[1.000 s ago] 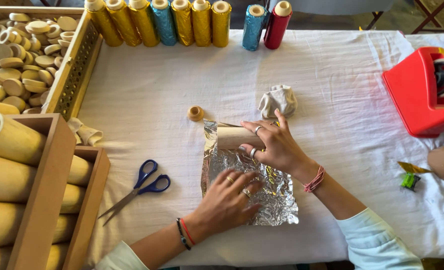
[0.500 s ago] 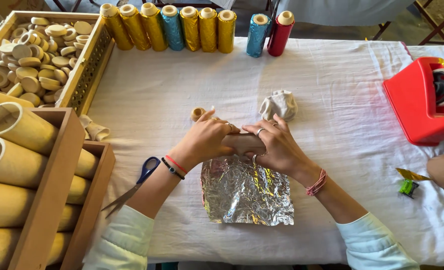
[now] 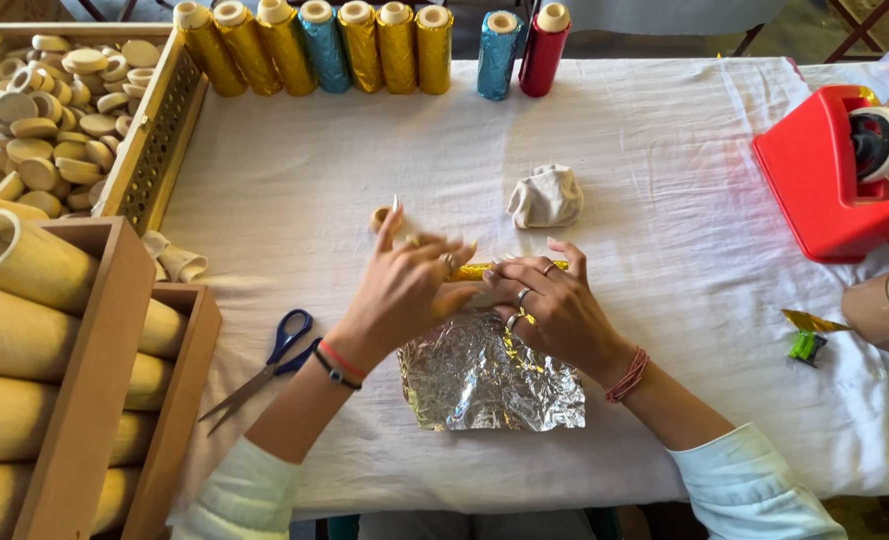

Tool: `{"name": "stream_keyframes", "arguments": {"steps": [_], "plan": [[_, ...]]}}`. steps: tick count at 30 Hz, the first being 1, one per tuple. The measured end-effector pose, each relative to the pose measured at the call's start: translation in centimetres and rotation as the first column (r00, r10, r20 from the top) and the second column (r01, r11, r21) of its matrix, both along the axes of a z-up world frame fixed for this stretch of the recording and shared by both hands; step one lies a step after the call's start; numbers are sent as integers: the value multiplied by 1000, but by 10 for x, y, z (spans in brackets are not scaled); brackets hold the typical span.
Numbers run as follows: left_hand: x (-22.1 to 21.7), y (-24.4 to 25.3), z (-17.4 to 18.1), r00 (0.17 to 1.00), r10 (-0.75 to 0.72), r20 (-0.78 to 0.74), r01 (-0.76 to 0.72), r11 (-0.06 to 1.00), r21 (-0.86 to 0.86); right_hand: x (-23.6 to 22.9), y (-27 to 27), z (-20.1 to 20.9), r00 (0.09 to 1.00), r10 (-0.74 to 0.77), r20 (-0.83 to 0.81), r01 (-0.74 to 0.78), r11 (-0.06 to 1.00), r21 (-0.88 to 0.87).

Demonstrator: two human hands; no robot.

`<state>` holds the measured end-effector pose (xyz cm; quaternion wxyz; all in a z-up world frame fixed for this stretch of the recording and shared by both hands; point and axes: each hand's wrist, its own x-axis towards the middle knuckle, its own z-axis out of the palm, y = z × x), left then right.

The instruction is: Wrap small wooden or bamboo cylinders in gold-colored foil.

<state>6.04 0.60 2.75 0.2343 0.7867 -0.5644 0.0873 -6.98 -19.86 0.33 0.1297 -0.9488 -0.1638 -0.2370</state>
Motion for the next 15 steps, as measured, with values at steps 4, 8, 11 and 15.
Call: {"name": "stream_keyframes", "arguments": {"steps": [4,8,11,15], "plan": [[4,-4,-4,1000,4,14,-3,999,-45,-5,0,-11,994,-4,112,13,996,-84],[-7,3,-25,997,-14,-73,9,998,-66,-10,-3,-11,997,-4,72,13,991,-133],[-21,8,-35,999,23,39,-19,996,-89,2,-8,24,998,-29,-59,38,987,155],[-30,12,-40,989,21,149,3,987,-162,27,-20,33,976,-19,-218,71,970,234]]}}
